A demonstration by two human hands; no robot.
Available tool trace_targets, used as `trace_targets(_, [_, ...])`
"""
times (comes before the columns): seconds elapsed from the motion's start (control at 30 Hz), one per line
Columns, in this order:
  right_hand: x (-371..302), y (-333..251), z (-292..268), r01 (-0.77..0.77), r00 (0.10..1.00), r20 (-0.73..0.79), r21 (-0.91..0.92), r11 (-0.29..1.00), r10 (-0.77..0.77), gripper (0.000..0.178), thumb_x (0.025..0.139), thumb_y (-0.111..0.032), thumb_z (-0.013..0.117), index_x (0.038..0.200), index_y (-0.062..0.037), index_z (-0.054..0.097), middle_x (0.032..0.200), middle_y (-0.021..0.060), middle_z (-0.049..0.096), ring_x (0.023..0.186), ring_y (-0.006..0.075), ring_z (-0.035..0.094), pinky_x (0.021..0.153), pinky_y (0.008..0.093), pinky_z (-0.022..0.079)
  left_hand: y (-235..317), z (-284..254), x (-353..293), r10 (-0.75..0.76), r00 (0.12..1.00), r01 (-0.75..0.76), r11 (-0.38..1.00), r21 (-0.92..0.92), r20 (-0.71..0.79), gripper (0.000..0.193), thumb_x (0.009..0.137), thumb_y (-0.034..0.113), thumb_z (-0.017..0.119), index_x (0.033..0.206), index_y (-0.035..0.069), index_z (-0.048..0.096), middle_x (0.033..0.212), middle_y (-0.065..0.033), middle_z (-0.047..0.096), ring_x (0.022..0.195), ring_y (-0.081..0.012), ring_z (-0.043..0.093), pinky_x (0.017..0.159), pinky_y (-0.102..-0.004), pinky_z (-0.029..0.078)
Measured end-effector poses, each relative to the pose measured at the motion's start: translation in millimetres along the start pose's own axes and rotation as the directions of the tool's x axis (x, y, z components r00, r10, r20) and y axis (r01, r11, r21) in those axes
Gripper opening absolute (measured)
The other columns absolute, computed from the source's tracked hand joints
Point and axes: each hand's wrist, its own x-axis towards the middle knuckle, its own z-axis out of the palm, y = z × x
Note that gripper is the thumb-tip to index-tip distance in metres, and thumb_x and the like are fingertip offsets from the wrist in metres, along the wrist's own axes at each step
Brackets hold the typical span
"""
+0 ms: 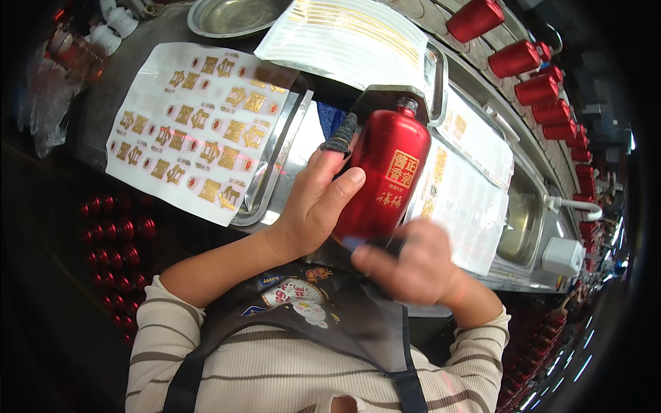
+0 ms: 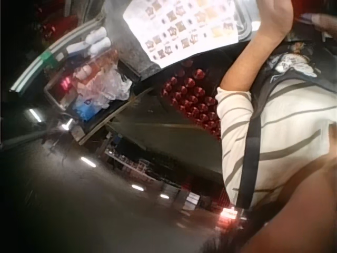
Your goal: The person applies gold stickers to red cylindrical bottles. They peel stickers from a sheet, align them on the bottle surface, and smooth them with a blue cloth. The person repeats this process for multiple bottles, placing finished ones on a nearby rack.
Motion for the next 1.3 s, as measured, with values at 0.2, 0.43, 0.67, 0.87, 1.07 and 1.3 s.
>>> trace_targets(0.2, [-38.3, -3.9, 4.9, 0.082, 0.991, -0.103, -0.042, 0.996, -0.086, 0.029, 0.072, -0.003, 0.077, 0.1, -0.0081, 0.073, 0.078, 0.0004, 0.057, 0.068, 0.0154, 0.055, 0.062, 0.0279, 0.052, -11.5, 12.6, 8.8, 0.188, 0.974, -0.192, 0.981, -0.026, -0.126, 0.033, 0.104, 0.026, 0.048, 0.118, -0.003, 0.055, 0.101, -0.0118, 0.061, 0.091, -0.0179, 0.057, 0.083, -0.0316, 0.047])
trace_targets(0.43, [-19.8, 21.1, 5.4, -0.071, 0.962, -0.273, -0.22, 0.973, 0.008, 0.019, 0.077, -0.006, 0.078, 0.095, -0.0076, 0.072, 0.076, 0.0007, 0.058, 0.068, 0.0189, 0.062, 0.063, 0.0259, 0.052, 15.0, 8.6, -12.5, 0.253, 0.966, -0.239, 0.954, 0.184, -0.058, 0.063, 0.094, 0.022, 0.051, 0.145, -0.009, 0.03, 0.143, -0.0222, 0.041, 0.126, -0.0226, 0.044, 0.106, -0.0357, 0.034])
trace_targets(0.67, [-50.5, 9.0, -19.0, -0.487, 0.29, -0.023, 0.857, 0.168, 0.957, 0.02, 0.092, -0.014, 0.069, 0.108, -0.0025, 0.066, 0.09, 0.0059, 0.069, 0.075, 0.0102, 0.062, 0.067, 0.0274, 0.053, 25.4, 27.0, -33.2, 0.23, 0.945, -0.325, 0.617, 0.717, 0.231, 0.098, 0.074, 0.017, 0.076, 0.153, -0.004, 0.022, 0.161, -0.0289, 0.011, 0.148, -0.0404, 0.019, 0.12, -0.0513, 0.011])
trace_targets(0.87, [-123.4, 28.2, -19.8, -0.879, 0.302, 0.023, 0.394, 0.269, 0.953, 0.029, 0.083, -0.022, 0.076, 0.068, -0.0044, 0.057, 0.062, 0.0018, 0.056, 0.057, 0.0118, 0.051, 0.057, 0.0265, 0.042, 11.5, 21.0, -23.2, 0.07, 0.99, -0.115, 0.895, 0.43, 0.119, 0.127, 0.068, 0.032, 0.092, 0.154, -0.004, 0.007, 0.158, -0.0329, 0.022, 0.148, -0.0431, 0.027, 0.118, -0.0587, 0.004])
trace_targets(1.07, [-135.7, 21.0, -9.6, -0.93, 0.27, 0.008, -0.257, 0.263, 0.963, 0.053, 0.076, -0.038, 0.083, 0.103, -0.0016, 0.055, 0.101, 0.0201, 0.064, 0.09, 0.0377, 0.064, 0.076, 0.0435, 0.051, 21.0, 6.6, -28.2, 0.16, 0.97, -0.236, 0.794, 0.561, 0.182, 0.137, 0.066, 0.03, 0.094, 0.158, 0.0, -0.002, 0.162, -0.031, 0.016, 0.154, -0.0404, 0.009, 0.118, -0.0541, -0.013])
trace_targets(1.3, [-209.9, 79.9, -84.9, -0.896, 0.018, -0.182, -0.439, -0.065, 0.983, 0.074, 0.068, -0.045, 0.086, 0.117, 0.0002, 0.053, 0.116, 0.0252, 0.06, 0.108, 0.0405, 0.061, 0.09, 0.0456, 0.05, 14.0, 23.6, -24.5, 0.366, 0.858, -0.479, 0.316, 0.819, 0.36, 0.111, 0.072, 0.036, 0.088, 0.156, 0.001, 0.023, 0.164, -0.0201, 0.021, 0.154, -0.0386, 0.011, 0.116, -0.0629, -0.008])
